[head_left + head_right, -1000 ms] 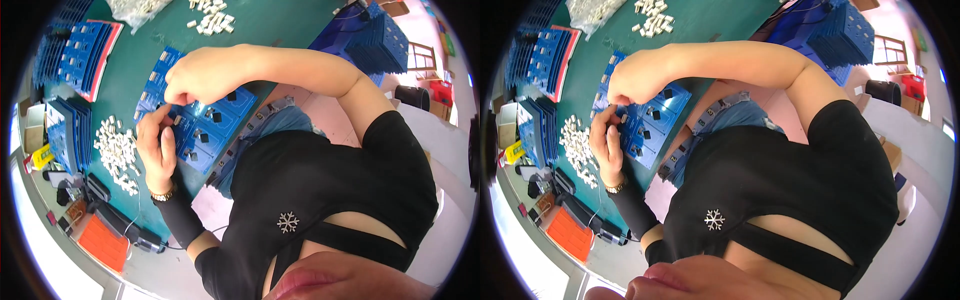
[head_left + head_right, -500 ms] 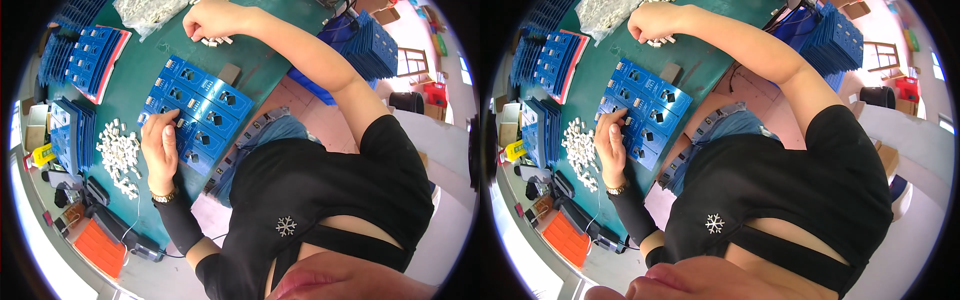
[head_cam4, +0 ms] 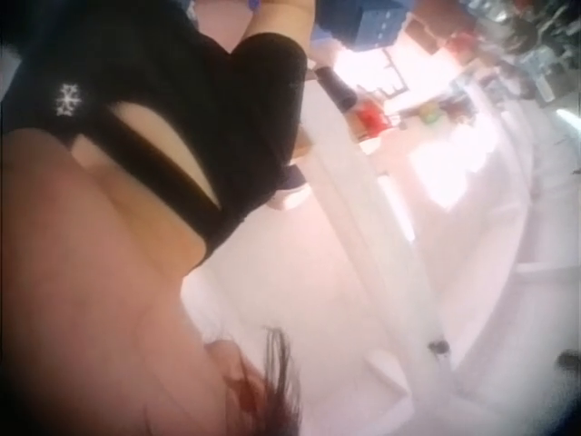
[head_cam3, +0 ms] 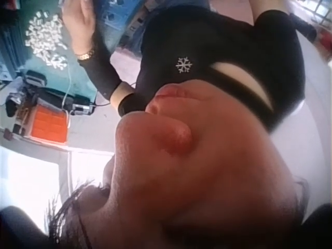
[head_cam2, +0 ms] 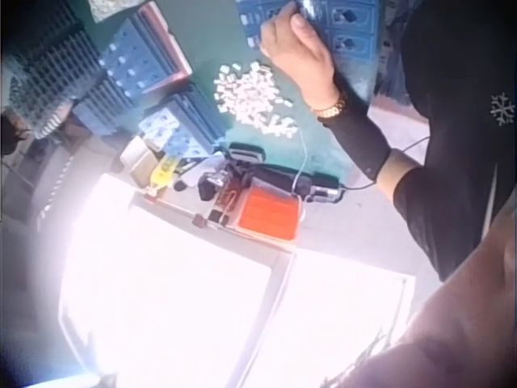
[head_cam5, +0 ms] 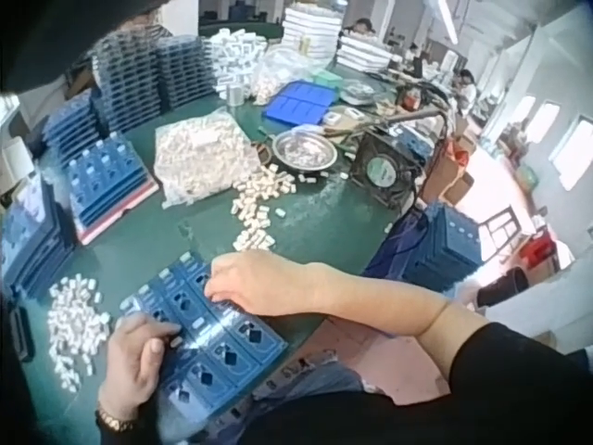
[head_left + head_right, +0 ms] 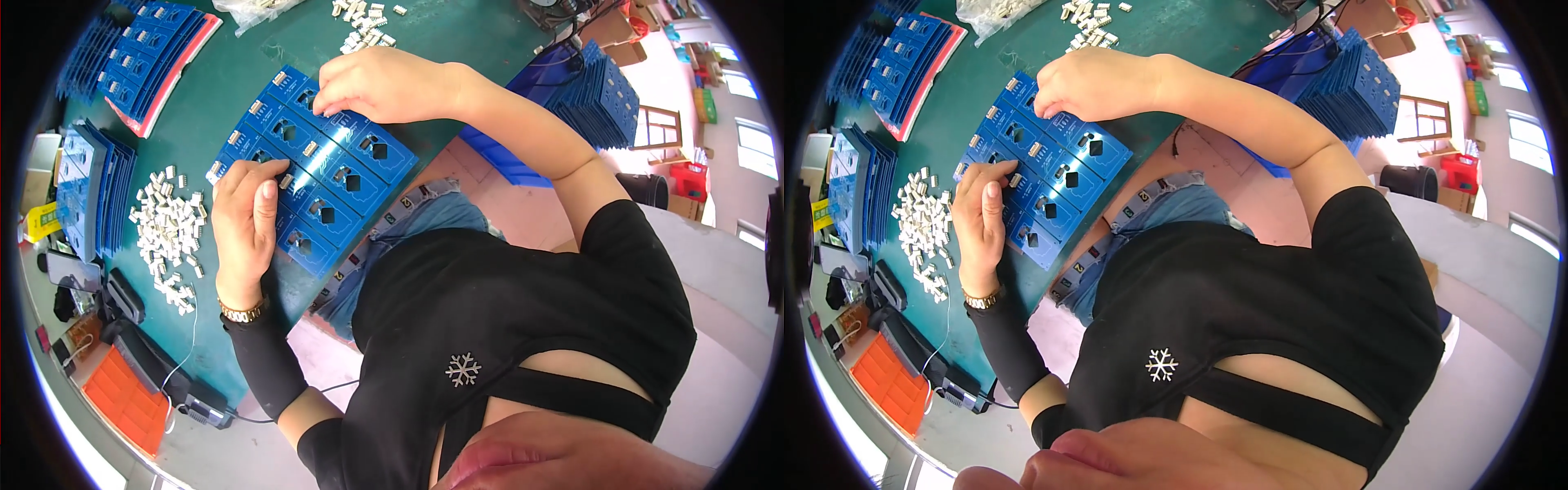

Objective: The person inserts small white electronic components by hand into the slots of blue plastic trays.

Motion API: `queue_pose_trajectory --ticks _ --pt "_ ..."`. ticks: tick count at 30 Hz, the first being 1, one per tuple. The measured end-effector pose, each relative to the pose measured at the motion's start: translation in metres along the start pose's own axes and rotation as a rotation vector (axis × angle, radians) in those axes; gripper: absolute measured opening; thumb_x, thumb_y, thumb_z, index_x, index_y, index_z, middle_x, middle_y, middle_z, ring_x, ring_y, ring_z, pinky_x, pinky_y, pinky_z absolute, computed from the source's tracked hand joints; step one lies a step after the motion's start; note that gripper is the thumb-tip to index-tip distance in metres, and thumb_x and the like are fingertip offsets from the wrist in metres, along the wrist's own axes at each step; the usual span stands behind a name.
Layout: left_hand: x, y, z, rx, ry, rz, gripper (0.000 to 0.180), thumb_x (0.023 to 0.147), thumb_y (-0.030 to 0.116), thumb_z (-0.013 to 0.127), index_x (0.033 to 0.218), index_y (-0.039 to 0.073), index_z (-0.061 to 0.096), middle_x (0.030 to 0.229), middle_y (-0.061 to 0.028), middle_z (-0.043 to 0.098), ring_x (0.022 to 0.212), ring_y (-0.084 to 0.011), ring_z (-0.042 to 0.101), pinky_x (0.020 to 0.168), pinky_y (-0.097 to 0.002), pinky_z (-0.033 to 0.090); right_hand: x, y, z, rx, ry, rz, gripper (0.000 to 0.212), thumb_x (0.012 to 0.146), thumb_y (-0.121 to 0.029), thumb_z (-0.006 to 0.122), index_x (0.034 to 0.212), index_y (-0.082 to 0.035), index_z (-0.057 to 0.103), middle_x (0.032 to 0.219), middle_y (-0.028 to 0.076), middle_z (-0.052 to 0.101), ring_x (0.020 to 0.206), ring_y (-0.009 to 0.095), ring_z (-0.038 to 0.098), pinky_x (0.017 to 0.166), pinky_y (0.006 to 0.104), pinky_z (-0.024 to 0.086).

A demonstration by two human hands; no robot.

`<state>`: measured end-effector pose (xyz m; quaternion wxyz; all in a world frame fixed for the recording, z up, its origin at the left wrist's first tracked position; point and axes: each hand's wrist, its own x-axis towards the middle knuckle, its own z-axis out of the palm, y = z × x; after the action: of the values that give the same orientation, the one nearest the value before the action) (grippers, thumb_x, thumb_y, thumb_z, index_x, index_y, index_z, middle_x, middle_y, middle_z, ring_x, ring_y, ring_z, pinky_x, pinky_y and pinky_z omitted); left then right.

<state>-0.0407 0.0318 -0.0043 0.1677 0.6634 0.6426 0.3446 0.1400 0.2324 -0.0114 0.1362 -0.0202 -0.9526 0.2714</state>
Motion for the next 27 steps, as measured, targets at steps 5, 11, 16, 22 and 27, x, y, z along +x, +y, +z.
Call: queue_pose_trajectory --ticks 5,11,16,22,27 --pt "0.0006 0.0009 -0.0003 -0.001 -0.003 0.011 0.027 0.099 0.022 0.047 0.102 0.003 0.067 0.084 -0.0098 0.060 0.082 -0.0272 0.056 0.080 -0.0349 0.040 -0.0007 -0.0002 -0.0001 0.040 0.008 -0.008 0.014 0.089 -0.012 0.062 0.096 -0.005 0.072 0.093 0.007 0.064 0.088 0.024 0.064 0.078 0.0314 0.051" --pt "-0.0003 0.0016 0.0003 0.000 -0.003 0.015 0.027 0.098 0.022 0.048 0.101 0.003 0.067 0.084 -0.0097 0.059 0.082 -0.0269 0.057 0.081 -0.0352 0.040 -0.0037 0.0024 0.0009 0.118 0.008 -0.043 0.014 0.089 -0.012 0.063 0.095 -0.005 0.072 0.092 0.007 0.064 0.087 0.023 0.064 0.077 0.0308 0.051" --pt "-0.0004 -0.0004 0.0018 0.003 0.011 0.024 0.026 0.098 0.022 0.049 0.100 0.004 0.067 0.083 -0.0096 0.059 0.082 -0.0267 0.057 0.080 -0.0353 0.040 -0.0037 -0.0008 0.0022 0.120 0.012 -0.055 0.013 0.088 -0.010 0.063 0.095 -0.004 0.072 0.090 0.008 0.064 0.085 0.024 0.064 0.076 0.0316 0.051" --pt "-0.0007 -0.0010 0.0012 0.006 0.014 0.023 0.026 0.098 0.022 0.049 0.100 0.004 0.067 0.083 -0.0093 0.059 0.082 -0.0267 0.057 0.080 -0.0353 0.040 -0.0042 -0.0040 0.0039 0.056 0.037 -0.037 0.013 0.088 -0.007 0.061 0.095 -0.004 0.071 0.091 0.009 0.062 0.084 0.025 0.064 0.076 0.0324 0.051" --pt "-0.0005 -0.0011 0.0020 0.004 0.016 0.026 0.026 0.098 0.023 0.050 0.101 0.004 0.067 0.083 -0.0092 0.059 0.081 -0.0269 0.057 0.080 -0.0354 0.040 -0.0048 -0.0019 0.0031 0.109 0.037 -0.035 0.014 0.088 -0.004 0.060 0.095 -0.003 0.071 0.091 0.010 0.061 0.085 0.026 0.063 0.076 0.0332 0.050"
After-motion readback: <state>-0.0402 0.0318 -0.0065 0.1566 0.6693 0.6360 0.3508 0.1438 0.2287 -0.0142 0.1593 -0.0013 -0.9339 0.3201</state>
